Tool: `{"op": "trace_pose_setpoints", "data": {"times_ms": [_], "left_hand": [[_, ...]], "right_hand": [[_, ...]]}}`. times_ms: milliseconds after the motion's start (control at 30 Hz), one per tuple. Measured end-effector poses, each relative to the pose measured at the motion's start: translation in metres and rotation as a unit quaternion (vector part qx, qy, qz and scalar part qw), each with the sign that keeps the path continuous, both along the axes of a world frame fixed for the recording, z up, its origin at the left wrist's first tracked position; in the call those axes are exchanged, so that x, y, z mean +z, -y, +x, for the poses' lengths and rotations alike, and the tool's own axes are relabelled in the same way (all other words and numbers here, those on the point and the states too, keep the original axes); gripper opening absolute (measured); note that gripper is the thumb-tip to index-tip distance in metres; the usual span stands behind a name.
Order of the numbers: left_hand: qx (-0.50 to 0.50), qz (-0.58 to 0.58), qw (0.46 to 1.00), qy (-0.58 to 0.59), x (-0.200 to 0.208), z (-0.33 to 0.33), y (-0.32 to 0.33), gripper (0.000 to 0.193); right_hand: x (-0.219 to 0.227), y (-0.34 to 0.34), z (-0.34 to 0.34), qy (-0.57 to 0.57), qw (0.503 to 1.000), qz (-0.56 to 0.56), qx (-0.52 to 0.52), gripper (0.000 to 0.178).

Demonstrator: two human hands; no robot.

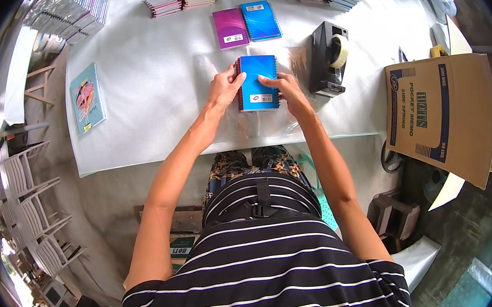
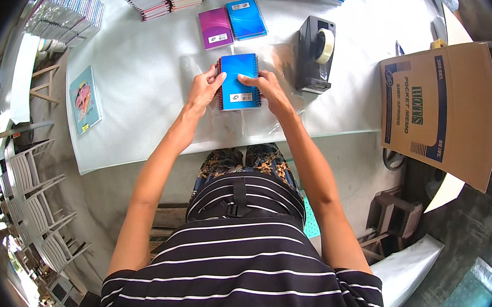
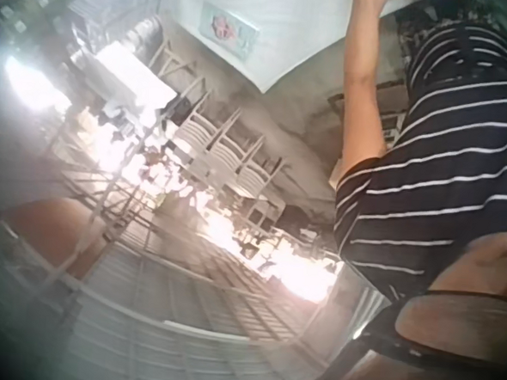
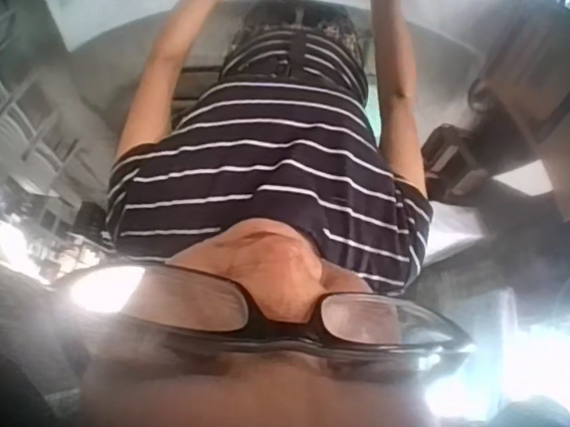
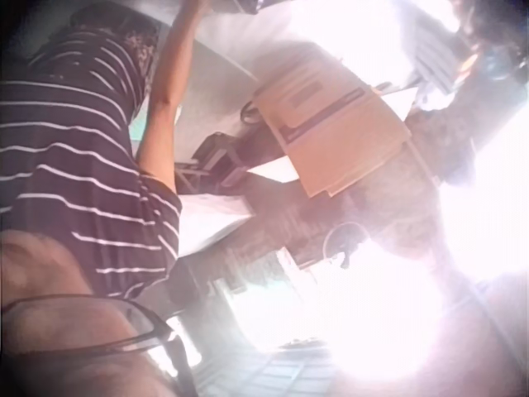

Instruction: The person stacks small spiral notebooks, places a bundle of them into a clear plastic bag, and then seals the bag with tape using a dispenser.

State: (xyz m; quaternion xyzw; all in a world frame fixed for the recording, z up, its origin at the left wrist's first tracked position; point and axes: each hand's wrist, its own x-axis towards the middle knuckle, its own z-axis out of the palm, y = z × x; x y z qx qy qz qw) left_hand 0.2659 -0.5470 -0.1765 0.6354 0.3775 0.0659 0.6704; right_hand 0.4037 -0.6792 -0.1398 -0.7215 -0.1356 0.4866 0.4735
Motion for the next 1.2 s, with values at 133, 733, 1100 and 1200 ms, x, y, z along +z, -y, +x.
{"op": "trace_pose_setpoints", "data": {"times_ms": [133, 733, 1100, 1200], "left_hand": [[0.024, 0.042, 0.998, -0.044, -0.015, 0.001, 0.010, 0.059], [0.112, -0.132, 0.985, -0.005, 0.001, -0.021, 0.011, 0.083], [0.027, -0.131, 0.989, 0.068, 0.008, -0.015, 0.020, 0.083], [0.049, -0.131, 0.988, 0.060, 0.000, -0.023, 0.020, 0.082]], "right_hand": [[-0.023, 0.001, 0.003, 0.056, 0.998, -0.020, 0.024, 0.065], [-0.019, 0.097, 0.010, 0.603, 0.771, -0.119, -0.164, 0.058], [-0.024, 0.134, 0.091, 0.556, 0.803, 0.013, -0.214, 0.080], [-0.028, 0.135, 0.055, 0.569, 0.776, -0.130, -0.240, 0.057]]}}
